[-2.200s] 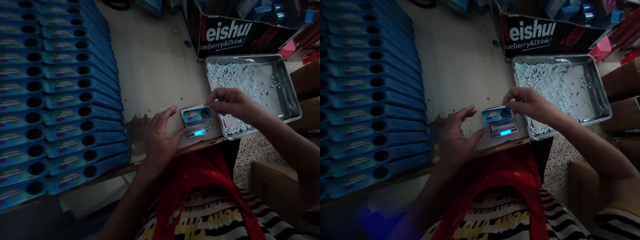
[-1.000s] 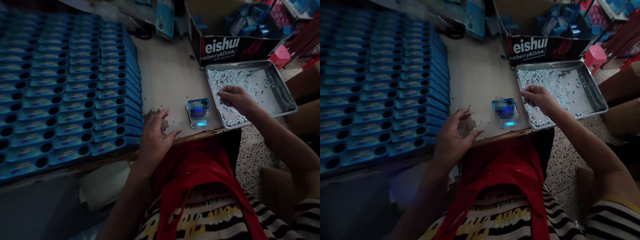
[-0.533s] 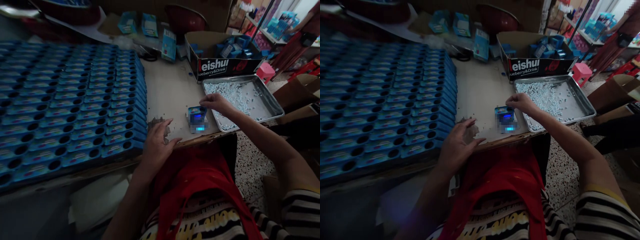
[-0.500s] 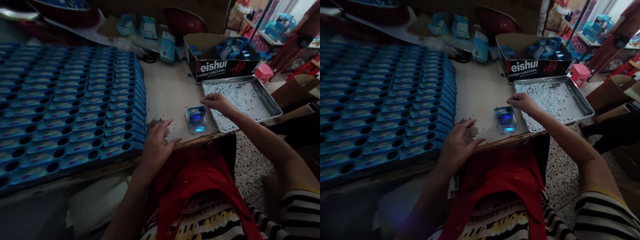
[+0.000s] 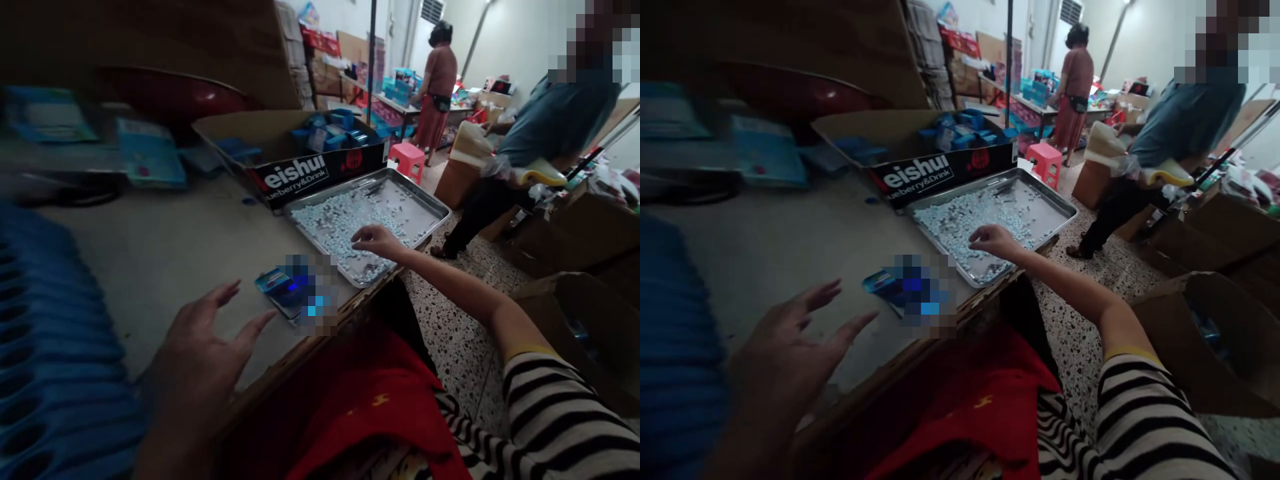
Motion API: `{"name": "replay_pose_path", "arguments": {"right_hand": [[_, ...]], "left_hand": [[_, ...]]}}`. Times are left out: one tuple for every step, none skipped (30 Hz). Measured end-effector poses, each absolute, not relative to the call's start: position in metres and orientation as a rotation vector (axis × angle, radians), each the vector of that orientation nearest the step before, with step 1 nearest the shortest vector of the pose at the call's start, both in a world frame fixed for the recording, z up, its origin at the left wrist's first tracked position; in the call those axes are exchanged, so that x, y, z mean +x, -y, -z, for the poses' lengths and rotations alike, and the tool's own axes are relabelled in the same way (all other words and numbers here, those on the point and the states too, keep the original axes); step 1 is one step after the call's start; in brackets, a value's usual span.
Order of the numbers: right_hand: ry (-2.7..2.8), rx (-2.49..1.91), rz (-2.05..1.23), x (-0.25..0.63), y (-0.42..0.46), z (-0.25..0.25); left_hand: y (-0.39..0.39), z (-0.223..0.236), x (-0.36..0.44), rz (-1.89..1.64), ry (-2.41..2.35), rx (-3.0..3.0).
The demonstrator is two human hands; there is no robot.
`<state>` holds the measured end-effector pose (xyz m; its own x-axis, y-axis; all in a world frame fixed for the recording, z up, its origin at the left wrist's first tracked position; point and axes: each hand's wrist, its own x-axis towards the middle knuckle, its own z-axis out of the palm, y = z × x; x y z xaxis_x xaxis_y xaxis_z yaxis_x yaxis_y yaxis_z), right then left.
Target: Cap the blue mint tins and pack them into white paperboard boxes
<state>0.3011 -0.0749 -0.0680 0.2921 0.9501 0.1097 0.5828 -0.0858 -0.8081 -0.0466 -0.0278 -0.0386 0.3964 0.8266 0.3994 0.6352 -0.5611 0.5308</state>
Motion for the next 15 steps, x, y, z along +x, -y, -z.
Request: {"name": "replay_pose_path", "arguments": {"right_hand": [[1.358,-1.798,-0.600,0.301,0.077,0.071],[1.327,-1.816,-0.616,0.302,0.079,0.073],[1.301,-1.824,-0.637,0.302,0.081,0.074],[1.285,-1.824,-0.662,0.303,0.082,0.075],[1.279,-1.817,-0.687,0.303,0.083,0.075],[1.278,-1.808,-0.708,0.304,0.084,0.075],[1.278,-1.803,-0.724,0.304,0.084,0.075],[1.279,-1.802,-0.735,0.305,0.085,0.076],[1.274,-1.804,-0.740,0.305,0.085,0.077],[1.264,-1.808,-0.742,0.304,0.085,0.078],[1.252,-1.811,-0.738,0.304,0.084,0.079],[1.242,-1.814,-0.728,0.303,0.084,0.081],[1.239,-1.818,-0.716,0.303,0.084,0.083],[1.247,-1.825,-0.705,0.302,0.084,0.084],[1.268,-1.839,-0.698,0.301,0.084,0.085]], "left_hand": [[0.027,0.037,-0.047,-0.896,-1.280,2.360],[0.026,0.036,-0.048,-0.870,-1.292,2.351],[0.025,0.035,-0.050,-0.838,-1.312,2.344],[0.025,0.035,-0.051,-0.801,-1.349,2.334],[0.026,0.033,-0.052,-0.766,-1.399,2.316],[0.026,0.032,-0.052,-0.735,-1.449,2.291],[0.028,0.031,-0.052,-0.718,-1.484,2.267],[0.029,0.028,-0.052,-0.722,-1.496,2.252],[0.031,0.026,-0.052,-0.744,-1.490,2.240],[0.034,0.023,-0.052,-0.779,-1.478,2.222],[0.036,0.020,-0.052,-0.811,-1.466,2.200],[0.038,0.017,-0.053,-0.845,-1.460,2.176],[0.038,0.015,-0.054,-0.881,-1.456,2.149],[0.038,0.015,-0.055,-0.915,-1.439,2.132],[0.035,0.017,-0.056,-0.940,-1.391,2.153]]}}
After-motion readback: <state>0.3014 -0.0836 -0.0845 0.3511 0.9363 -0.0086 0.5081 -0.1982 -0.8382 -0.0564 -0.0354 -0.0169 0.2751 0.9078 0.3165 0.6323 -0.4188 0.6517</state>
